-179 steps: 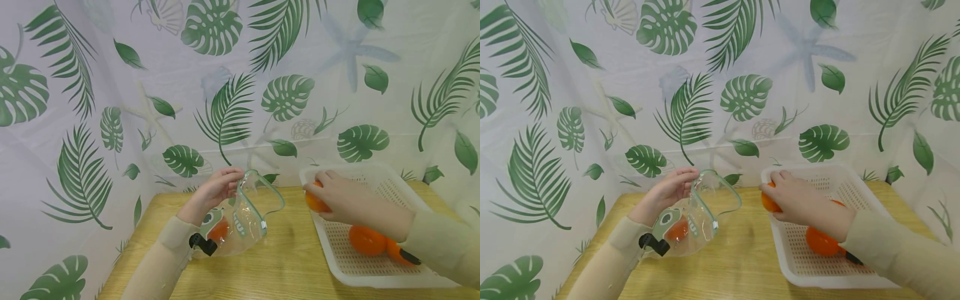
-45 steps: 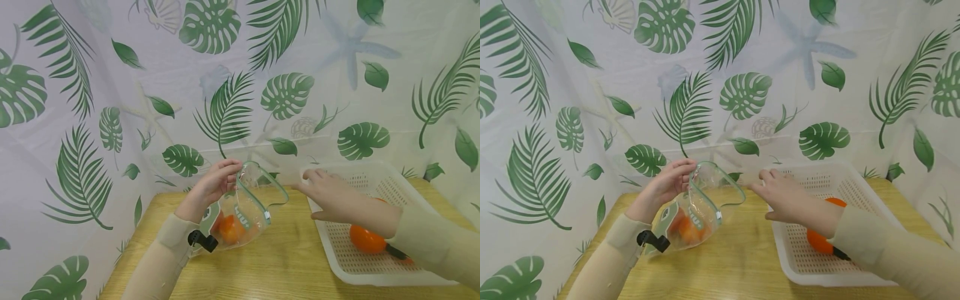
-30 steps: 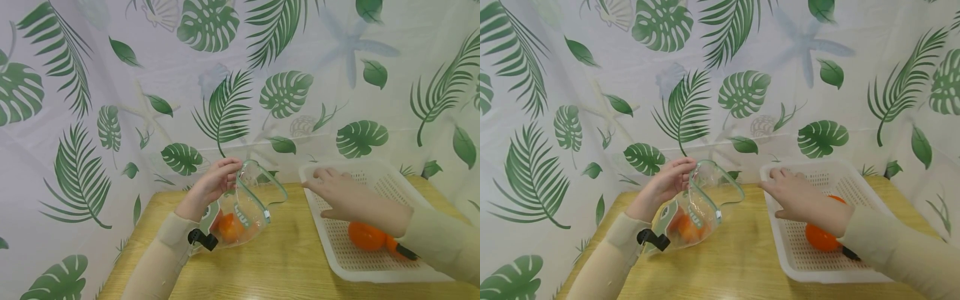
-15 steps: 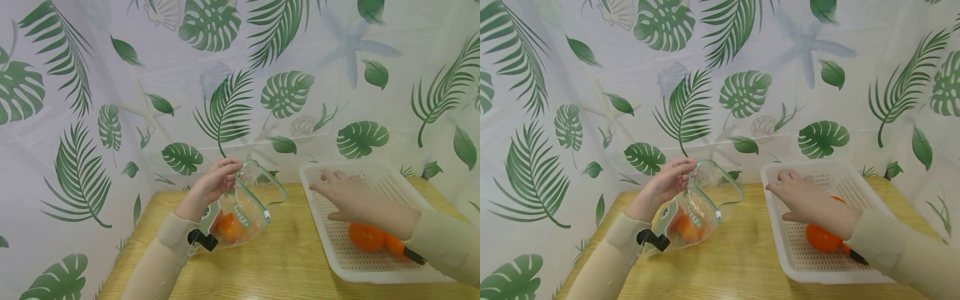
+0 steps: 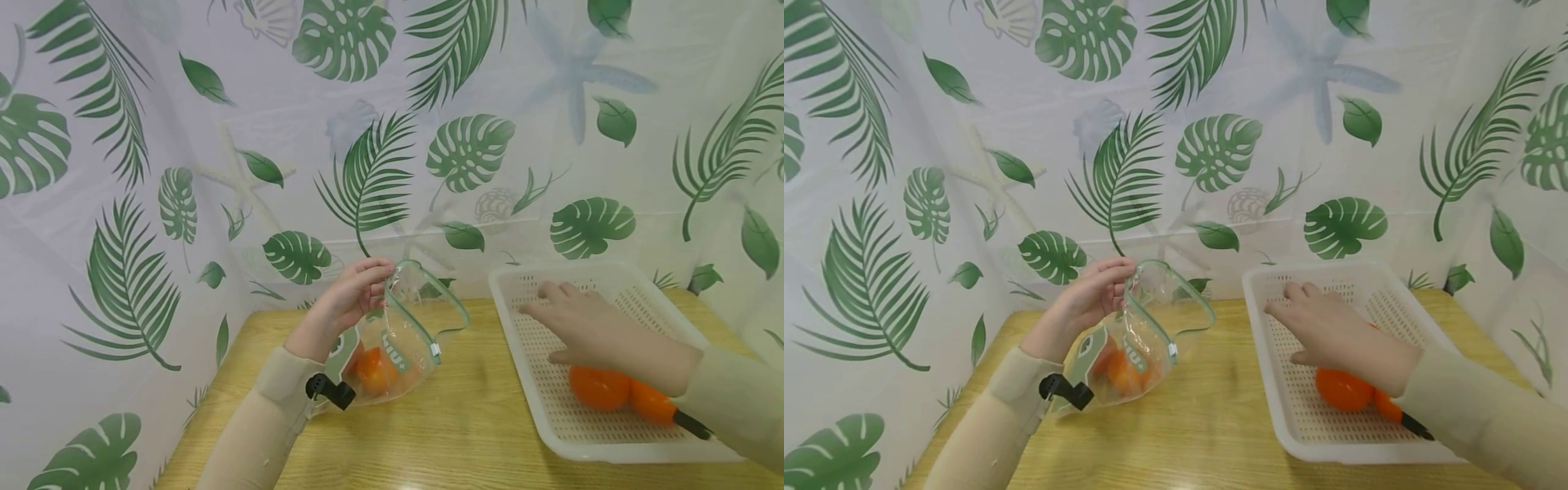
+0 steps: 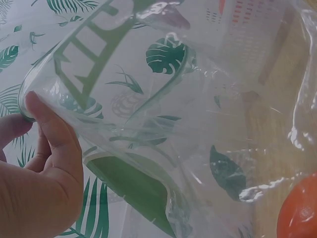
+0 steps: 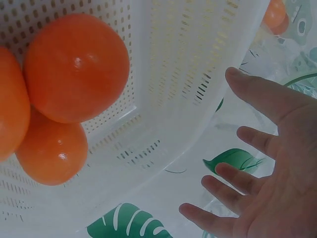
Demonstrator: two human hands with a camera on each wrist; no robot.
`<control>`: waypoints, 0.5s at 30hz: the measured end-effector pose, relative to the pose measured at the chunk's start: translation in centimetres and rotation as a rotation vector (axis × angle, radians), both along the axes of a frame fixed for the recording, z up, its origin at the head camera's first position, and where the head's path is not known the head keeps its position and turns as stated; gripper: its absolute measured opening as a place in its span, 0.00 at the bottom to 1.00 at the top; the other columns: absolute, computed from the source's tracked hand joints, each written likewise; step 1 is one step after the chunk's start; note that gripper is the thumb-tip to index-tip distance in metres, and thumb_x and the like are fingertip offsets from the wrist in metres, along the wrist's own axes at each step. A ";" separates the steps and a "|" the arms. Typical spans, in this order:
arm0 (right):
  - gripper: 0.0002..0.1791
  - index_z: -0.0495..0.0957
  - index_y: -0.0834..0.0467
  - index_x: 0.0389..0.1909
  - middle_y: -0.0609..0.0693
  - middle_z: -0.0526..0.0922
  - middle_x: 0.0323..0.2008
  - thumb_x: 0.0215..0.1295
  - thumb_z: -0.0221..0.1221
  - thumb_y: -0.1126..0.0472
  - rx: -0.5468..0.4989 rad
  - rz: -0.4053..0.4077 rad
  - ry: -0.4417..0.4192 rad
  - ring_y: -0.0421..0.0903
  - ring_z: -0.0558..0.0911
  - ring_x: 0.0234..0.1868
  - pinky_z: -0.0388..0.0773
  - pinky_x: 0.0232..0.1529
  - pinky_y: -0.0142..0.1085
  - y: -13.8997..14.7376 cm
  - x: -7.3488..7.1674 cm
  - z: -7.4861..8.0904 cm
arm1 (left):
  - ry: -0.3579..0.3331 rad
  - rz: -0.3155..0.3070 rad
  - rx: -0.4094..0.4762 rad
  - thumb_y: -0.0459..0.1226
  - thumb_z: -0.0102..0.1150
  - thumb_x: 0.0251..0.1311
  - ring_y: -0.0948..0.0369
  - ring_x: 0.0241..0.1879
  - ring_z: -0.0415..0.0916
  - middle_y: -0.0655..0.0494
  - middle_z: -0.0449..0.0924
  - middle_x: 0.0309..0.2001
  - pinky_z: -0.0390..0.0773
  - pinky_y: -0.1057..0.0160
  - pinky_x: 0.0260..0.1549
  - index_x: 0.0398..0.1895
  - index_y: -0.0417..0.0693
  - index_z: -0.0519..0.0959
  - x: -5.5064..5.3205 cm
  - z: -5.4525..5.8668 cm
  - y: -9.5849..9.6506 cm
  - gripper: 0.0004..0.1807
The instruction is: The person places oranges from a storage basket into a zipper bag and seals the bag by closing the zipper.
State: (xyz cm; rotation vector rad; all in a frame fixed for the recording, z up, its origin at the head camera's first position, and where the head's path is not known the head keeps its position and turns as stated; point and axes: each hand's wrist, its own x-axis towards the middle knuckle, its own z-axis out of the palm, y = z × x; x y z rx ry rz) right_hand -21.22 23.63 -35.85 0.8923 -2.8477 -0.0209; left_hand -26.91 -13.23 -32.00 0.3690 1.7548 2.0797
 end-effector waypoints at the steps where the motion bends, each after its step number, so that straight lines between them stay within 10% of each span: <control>1: 0.46 0.78 0.51 0.65 0.58 0.79 0.55 0.42 0.86 0.52 0.001 -0.002 -0.002 0.59 0.80 0.51 0.85 0.40 0.58 0.1 0.0 0.0 | -0.001 -0.002 0.001 0.32 0.47 0.81 0.70 0.21 0.71 0.67 0.81 0.26 0.79 0.72 0.25 0.33 0.59 0.83 0.0 0.0 0.0 0.19; 15: 0.43 0.77 0.52 0.62 0.59 0.79 0.53 0.42 0.86 0.52 0.006 -0.022 -0.030 0.57 0.80 0.47 0.84 0.37 0.54 1.4 0.2 -0.8 | -0.005 -0.010 0.008 0.32 0.45 0.81 0.70 0.21 0.71 0.67 0.80 0.26 0.79 0.72 0.25 0.33 0.59 0.83 -0.1 0.0 -0.1 0.20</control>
